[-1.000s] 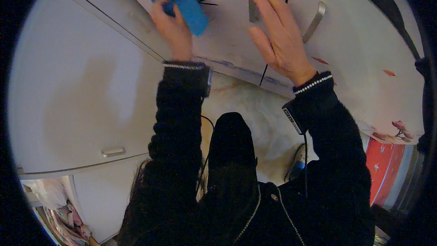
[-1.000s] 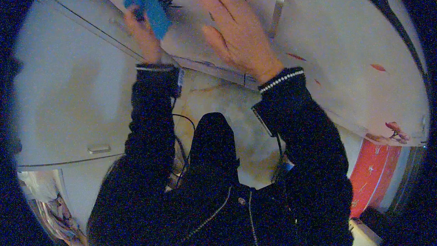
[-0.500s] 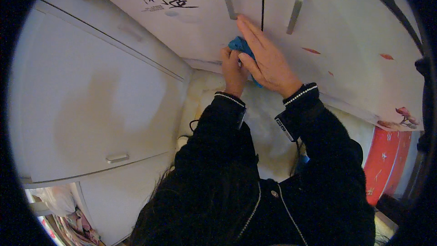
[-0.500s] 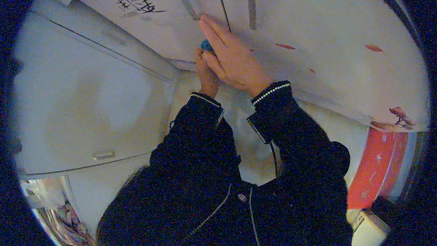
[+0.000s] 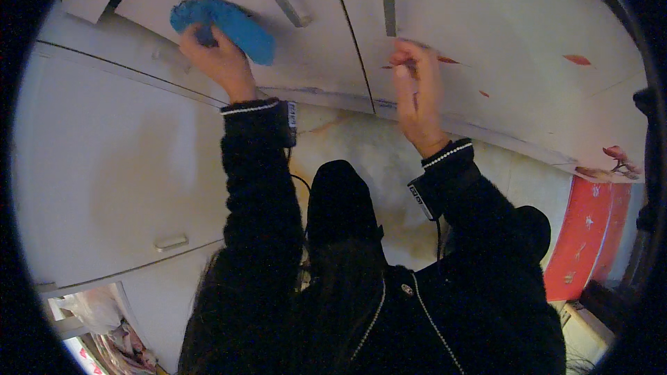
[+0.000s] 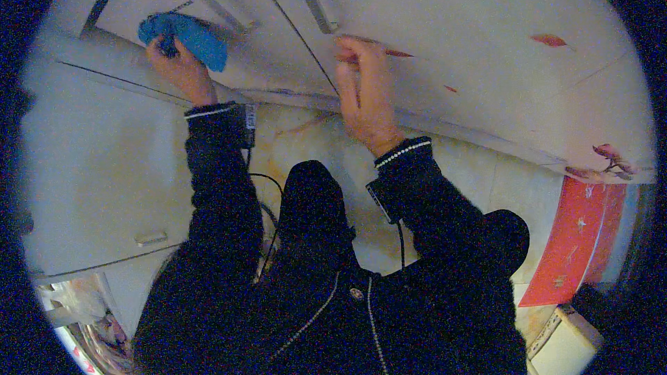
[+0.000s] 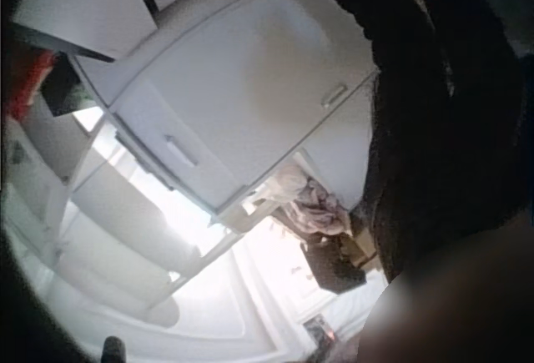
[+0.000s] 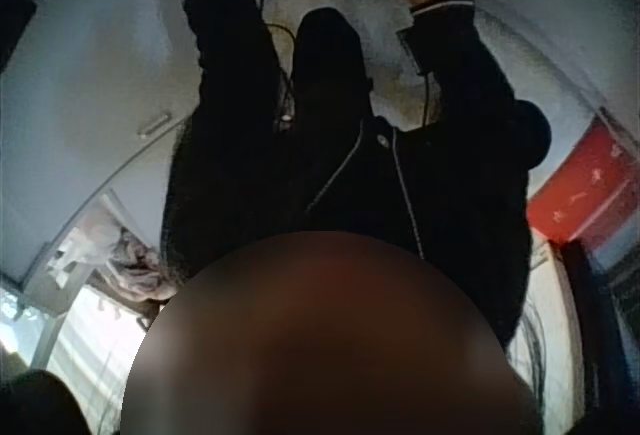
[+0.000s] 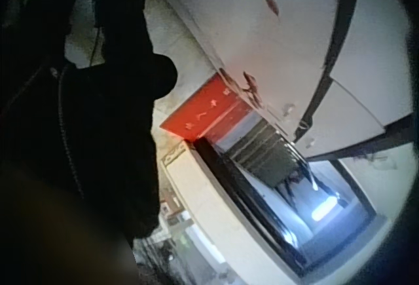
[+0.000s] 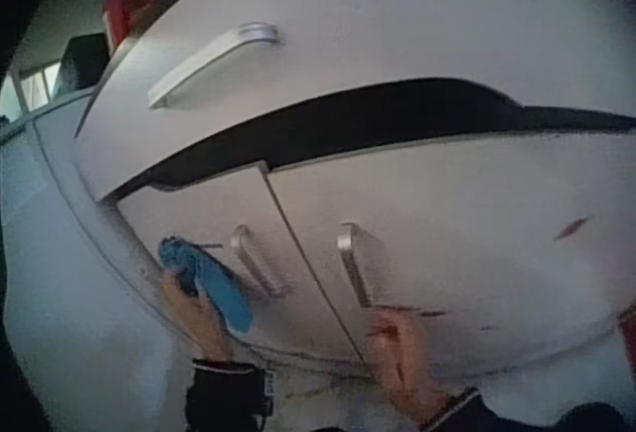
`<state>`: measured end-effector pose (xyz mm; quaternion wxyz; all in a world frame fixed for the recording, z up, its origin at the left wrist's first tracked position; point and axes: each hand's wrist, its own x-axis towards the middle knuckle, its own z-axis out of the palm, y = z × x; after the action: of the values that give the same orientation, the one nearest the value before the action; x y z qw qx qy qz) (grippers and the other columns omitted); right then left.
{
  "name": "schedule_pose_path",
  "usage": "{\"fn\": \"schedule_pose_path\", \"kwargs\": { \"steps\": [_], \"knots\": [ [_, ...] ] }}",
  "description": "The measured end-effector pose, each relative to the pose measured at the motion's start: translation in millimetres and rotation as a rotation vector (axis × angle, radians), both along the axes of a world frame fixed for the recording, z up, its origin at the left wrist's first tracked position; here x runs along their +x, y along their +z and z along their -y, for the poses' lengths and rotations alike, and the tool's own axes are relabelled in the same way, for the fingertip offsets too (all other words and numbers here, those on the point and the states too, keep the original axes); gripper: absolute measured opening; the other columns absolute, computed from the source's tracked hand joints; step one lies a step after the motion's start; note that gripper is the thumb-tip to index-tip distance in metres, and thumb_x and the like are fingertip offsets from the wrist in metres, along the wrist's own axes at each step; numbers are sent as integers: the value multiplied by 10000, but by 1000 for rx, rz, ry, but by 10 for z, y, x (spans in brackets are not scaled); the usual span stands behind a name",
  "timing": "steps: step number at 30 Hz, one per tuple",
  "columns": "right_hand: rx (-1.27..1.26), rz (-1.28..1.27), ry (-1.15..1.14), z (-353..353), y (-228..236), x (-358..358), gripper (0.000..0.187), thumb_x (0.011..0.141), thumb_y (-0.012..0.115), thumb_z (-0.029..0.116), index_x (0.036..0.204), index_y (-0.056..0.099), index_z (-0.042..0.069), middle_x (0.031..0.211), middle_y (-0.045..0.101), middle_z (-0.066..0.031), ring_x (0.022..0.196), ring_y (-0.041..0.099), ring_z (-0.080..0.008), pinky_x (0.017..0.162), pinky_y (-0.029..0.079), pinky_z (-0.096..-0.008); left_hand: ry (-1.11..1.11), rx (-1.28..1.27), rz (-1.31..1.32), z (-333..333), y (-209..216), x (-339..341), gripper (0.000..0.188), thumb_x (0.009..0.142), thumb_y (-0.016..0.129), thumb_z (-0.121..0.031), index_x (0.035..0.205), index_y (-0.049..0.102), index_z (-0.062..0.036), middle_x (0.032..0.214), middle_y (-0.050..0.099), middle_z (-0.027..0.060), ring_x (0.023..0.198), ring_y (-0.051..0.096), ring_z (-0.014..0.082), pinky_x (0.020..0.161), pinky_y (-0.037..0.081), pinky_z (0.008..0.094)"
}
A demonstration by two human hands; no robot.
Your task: The person wipes the front of a white cabinet with a blue cloth, then moves to wipe a nearby table surface. The person uses a cloth to clean the surfaces in a home environment.
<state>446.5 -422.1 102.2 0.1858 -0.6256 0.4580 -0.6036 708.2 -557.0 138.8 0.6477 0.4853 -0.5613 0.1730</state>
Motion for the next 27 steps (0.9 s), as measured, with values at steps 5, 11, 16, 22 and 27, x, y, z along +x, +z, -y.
{"fn": "schedule_pose_path", "kwargs": {
  "steps": [5, 11, 16, 22, 27],
  "knots": [
    [-69, 5, -119, 29, -81, -92, 171, 930, 487, 119, 1044, 552, 9, 958, 572, -151, 843, 581, -295, 770, 459, -370, -58, 170, 49, -509, -828, -800, 239, 780, 590, 14, 1009, 527, -9, 1012, 521, 179, 983, 489, 359, 861, 398, 420],
    [0, 128, -67, 10, -121, -207, 169, 931, 488, 121, 1046, 551, 13, 949, 567, -149, 857, 580, -298, 761, 472, -364, -430, 384, 150, -892, -1122, -1424, 266, 752, 592, 23, 1006, 533, -26, 1007, 524, 201, 1012, 481, 402, 873, 391, 462],
    [-46, 179, -53, 22, -116, -292, 194, 931, 481, 112, 1085, 539, 8, 975, 562, -158, 912, 574, -302, 813, 462, -371, -283, -46, 312, -693, 82, -1700, 284, 757, 580, 30, 1032, 547, -30, 1056, 529, 214, 1003, 483, 407, 874, 387, 474],
    [-56, 235, 11, 64, -124, -303, 203, 938, 464, 101, 1102, 527, -2, 996, 558, -148, 932, 565, -259, 837, 456, -349, -166, -290, 330, -500, 1163, -1706, 266, 773, 550, 50, 1025, 567, -35, 959, 547, 167, 966, 494, 373, 853, 387, 463],
    [-29, 224, -18, 20, -79, -375, 174, 938, 475, 127, 1044, 540, 6, 952, 573, -165, 871, 577, -294, 784, 462, -370, -161, -75, 278, -639, 325, -1700, 252, 749, 575, 59, 980, 589, -40, 941, 548, 165, 965, 499, 367, 844, 398, 464]
  ]
}}
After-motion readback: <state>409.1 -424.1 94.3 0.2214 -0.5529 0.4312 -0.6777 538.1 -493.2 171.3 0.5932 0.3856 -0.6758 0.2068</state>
